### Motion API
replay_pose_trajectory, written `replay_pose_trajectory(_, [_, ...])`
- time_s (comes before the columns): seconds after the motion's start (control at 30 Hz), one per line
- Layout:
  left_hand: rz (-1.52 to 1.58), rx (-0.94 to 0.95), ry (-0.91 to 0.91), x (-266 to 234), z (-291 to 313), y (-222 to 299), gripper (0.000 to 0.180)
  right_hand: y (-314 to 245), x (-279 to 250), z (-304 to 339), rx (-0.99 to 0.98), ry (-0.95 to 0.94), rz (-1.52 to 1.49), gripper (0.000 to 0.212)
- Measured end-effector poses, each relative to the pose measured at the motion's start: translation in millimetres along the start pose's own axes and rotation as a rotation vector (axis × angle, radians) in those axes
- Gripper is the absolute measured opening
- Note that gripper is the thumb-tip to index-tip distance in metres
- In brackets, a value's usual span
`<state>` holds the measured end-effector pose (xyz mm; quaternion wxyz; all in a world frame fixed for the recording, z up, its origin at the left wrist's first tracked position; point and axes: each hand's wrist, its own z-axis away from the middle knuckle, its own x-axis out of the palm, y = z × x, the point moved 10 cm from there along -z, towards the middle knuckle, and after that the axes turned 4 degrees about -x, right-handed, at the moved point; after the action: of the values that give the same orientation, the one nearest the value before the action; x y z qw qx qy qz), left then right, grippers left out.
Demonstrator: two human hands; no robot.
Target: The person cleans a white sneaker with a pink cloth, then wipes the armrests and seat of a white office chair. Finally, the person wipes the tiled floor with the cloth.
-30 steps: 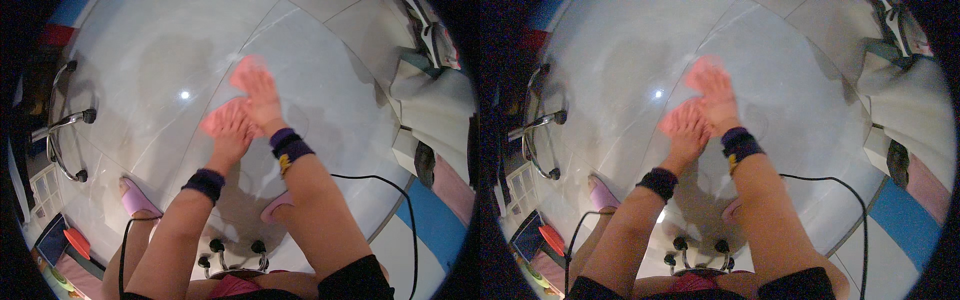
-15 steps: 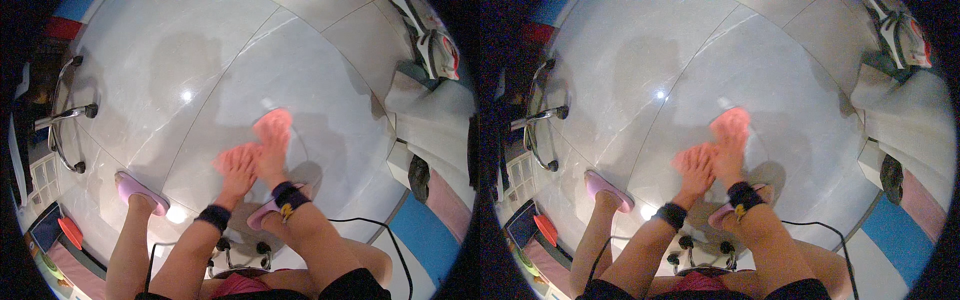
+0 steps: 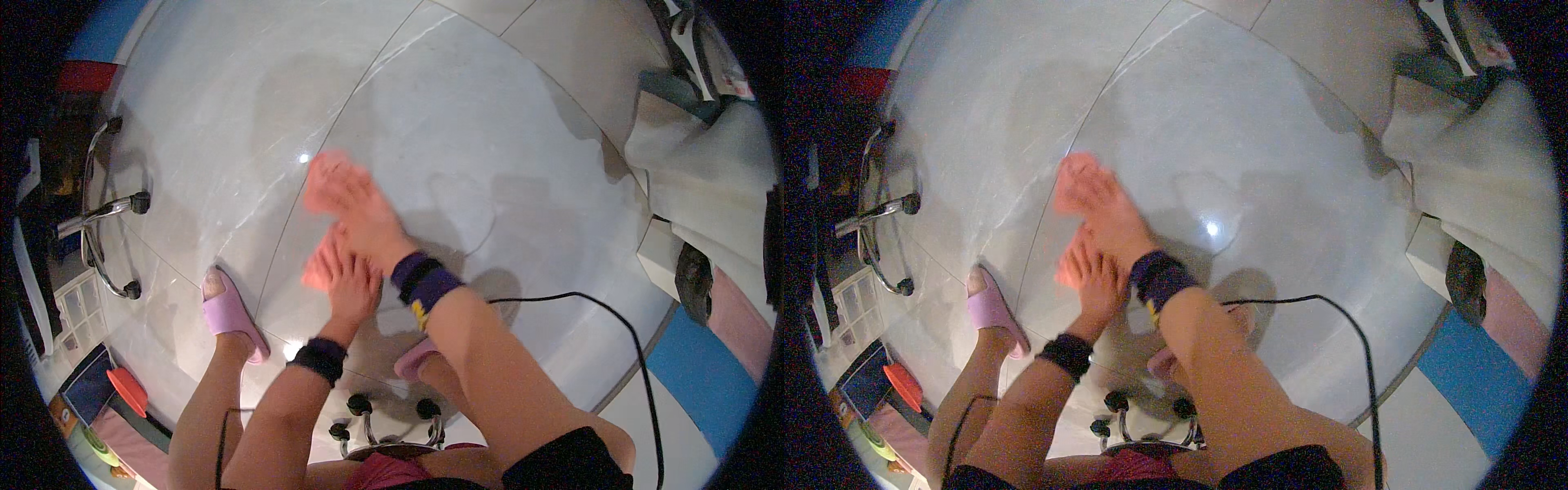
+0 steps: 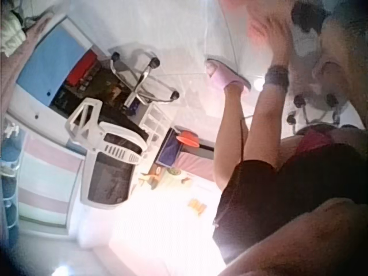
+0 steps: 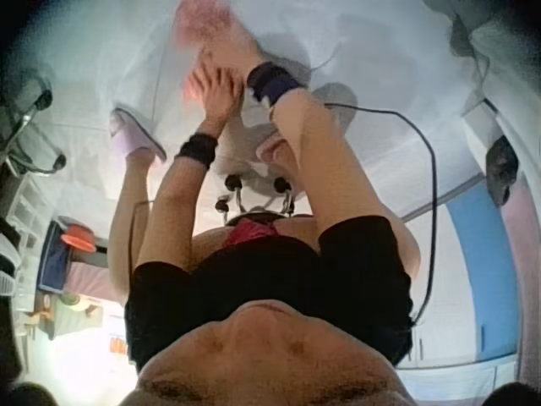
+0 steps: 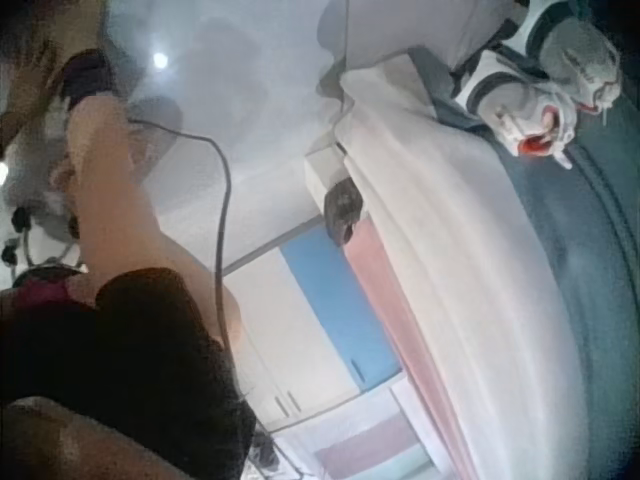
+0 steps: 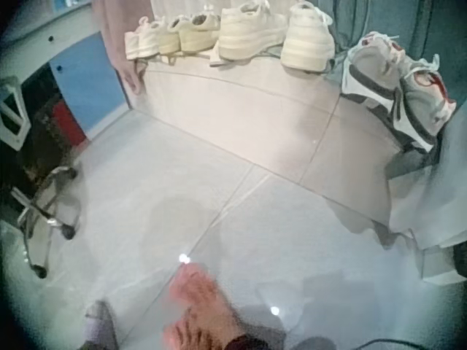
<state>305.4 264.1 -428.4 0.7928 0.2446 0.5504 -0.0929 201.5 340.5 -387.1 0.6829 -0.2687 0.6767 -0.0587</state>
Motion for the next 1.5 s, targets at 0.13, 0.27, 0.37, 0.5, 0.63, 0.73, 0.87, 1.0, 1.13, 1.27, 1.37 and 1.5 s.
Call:
replay_pose_trajectory(0.13, [0.077, 0.167, 0.025, -10, -87, 48, 0.052, 100, -57, 0, 0.22, 0.175, 0.018, 0.072])
replay_pose_trajectory(0.27, [0.17, 0.364, 0.136, -4, -108, 125, 0.053, 165, -97, 75, 0.409, 0.327, 0.18, 0.077])
replay_pose_trajectory(0.37, [0.112, 0.424, 0.172, 5, -80, 147, 0.055, 163, -87, 125, 0.546, 0.303, 0.207, 0.083])
replay_pose_trajectory(0.5, [0.102, 0.399, 0.019, 22, -21, 137, 0.064, 122, -68, 169, 0.712, 0.224, 0.246, 0.091])
replay_pose_trajectory(0.63, [0.147, 0.342, 0.001, 24, 45, 72, 0.054, 35, -40, 147, 0.642, 0.104, 0.079, 0.081])
replay_pose_trajectory(0.73, [0.129, 0.227, -0.041, 28, 100, 17, 0.055, -35, 2, 127, 0.463, -0.013, 0.034, 0.079])
replay_pose_trajectory(0.87, [-0.015, 0.122, -0.083, 27, 172, -42, 0.056, -122, 41, 105, 0.24, -0.128, -0.084, 0.07])
replay_pose_trajectory(1.0, [-0.094, 0.054, -0.072, 38, 190, -62, 0.054, -155, 49, 83, 0.056, -0.091, -0.07, 0.073])
replay_pose_trajectory(1.13, [-0.096, -0.03, 0.025, 35, 163, -58, 0.06, -140, 42, 58, -0.104, -0.053, -0.09, 0.077])
replay_pose_trajectory(1.27, [-0.144, -0.082, 0.019, 28, 99, -40, 0.071, -86, 32, 23, -0.132, -0.041, -0.115, 0.079])
replay_pose_trajectory(1.37, [-0.144, -0.017, 0.08, 6, 24, -9, 0.068, -17, -3, 3, -0.051, 0.12, -0.029, 0.077])
replay_pose_trajectory(1.5, [-0.168, 0.047, 0.108, -10, -76, 38, 0.062, 83, -48, -27, 0.125, 0.112, 0.1, 0.073])
